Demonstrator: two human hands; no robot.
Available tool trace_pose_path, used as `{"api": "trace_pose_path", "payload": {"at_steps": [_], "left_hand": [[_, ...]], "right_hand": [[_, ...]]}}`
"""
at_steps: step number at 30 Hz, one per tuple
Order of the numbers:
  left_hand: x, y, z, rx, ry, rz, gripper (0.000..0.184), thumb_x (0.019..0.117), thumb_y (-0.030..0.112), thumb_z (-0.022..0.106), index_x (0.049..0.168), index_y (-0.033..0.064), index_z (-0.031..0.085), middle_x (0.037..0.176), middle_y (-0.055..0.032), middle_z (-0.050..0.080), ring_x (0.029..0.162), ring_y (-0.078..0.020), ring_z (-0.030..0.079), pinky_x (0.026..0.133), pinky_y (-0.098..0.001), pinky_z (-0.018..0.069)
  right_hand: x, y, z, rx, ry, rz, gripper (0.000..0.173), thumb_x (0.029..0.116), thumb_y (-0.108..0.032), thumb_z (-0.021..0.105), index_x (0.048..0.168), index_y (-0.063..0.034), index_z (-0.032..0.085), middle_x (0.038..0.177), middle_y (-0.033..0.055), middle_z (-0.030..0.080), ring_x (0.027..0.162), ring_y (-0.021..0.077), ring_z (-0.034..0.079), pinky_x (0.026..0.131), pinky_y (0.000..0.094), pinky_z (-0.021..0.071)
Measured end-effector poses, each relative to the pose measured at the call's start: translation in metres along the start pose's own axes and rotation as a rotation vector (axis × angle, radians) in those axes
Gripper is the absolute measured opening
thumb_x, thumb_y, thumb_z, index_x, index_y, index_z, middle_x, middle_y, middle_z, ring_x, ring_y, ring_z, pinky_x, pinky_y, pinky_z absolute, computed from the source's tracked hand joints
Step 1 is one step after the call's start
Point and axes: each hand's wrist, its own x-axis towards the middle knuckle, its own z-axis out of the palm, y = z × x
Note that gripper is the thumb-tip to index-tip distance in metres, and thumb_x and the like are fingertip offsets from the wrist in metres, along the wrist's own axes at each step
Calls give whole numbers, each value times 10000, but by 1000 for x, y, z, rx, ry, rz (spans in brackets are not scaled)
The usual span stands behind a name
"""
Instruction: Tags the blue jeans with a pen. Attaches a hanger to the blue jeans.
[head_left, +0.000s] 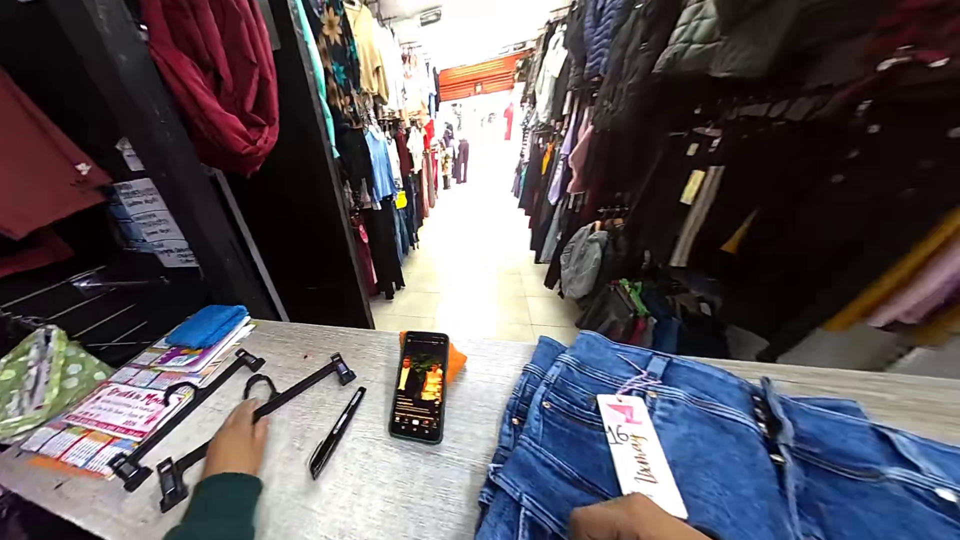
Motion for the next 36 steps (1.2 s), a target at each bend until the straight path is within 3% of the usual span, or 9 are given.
{"api": "trace_pose_path", "payload": {"at_steps": [7,14,18,21,24,28,31,33,36], "left_hand": [[10,-28,-3,99,-11,-39,337,1027,24,548,1351,-43,609,1371,-307,580,1310,-473,542,1105,-619,393],[-20,6,-53,3,359,-76,345,1021,8,485,1322,-107,607,1354,-402,530,1293,-571,496,1086,-670,367],[-27,53,-81,-15,543,421,325,1011,23,523,1276,-143,611,1228,-438,571,1149,-626,558,995,-678,452],[-33,122,-79,-14,524,784,350,1033,119,510,1303,-73,621,1190,-350,631,1065,-535,636,884,-647,530],[-49,212,-58,-78,506,1116,313,1024,145,560,1293,15,653,1134,-233,682,977,-391,698,799,-546,577],[-78,330,-40,-284,518,1546,224,995,86,571,1160,29,710,1070,-156,703,949,-281,700,789,-425,582],[-86,393,-24,-410,443,1751,149,962,63,596,1012,45,735,986,-130,709,919,-262,711,818,-424,595],[-82,421,-10,-442,345,1812,166,957,34,607,1035,51,752,1034,-117,730,1005,-262,718,954,-473,556],[-58,445,12,-485,187,1674,190,944,-13,615,1078,17,747,1192,-183,707,1129,-349,684,986,-524,541]], "right_hand": [[3,23,-2,71,-109,-56,341,1011,-249,609,841,35,688,620,122,615,529,161,598,525,346,497],[4,24,-5,82,-123,-125,354,1022,-247,589,849,47,684,614,137,603,521,178,587,516,361,490],[1,6,-8,94,32,-301,304,1025,-216,604,860,24,693,665,115,639,559,129,607,533,282,505],[-4,-37,-26,-52,277,-432,191,1025,-180,598,1030,-24,707,897,108,709,805,135,691,745,270,587],[-7,-66,-55,-349,545,-533,238,1043,-173,549,1234,-81,658,1189,100,696,1154,175,657,1002,307,547],[-23,-77,-101,-879,732,-414,454,991,-270,611,1382,-45,566,1391,122,612,1356,225,543,1121,369,475],[-42,-57,-132,-1010,739,-194,597,889,-242,708,1418,-18,547,1223,114,699,1103,241,686,932,426,564],[-63,-29,-151,-956,718,-90,465,878,-131,705,1325,-39,622,1019,96,718,868,249,716,749,463,596],[-103,39,-166,-801,575,107,285,882,-29,674,1160,-79,714,897,75,704,781,234,702,698,463,609]]}}
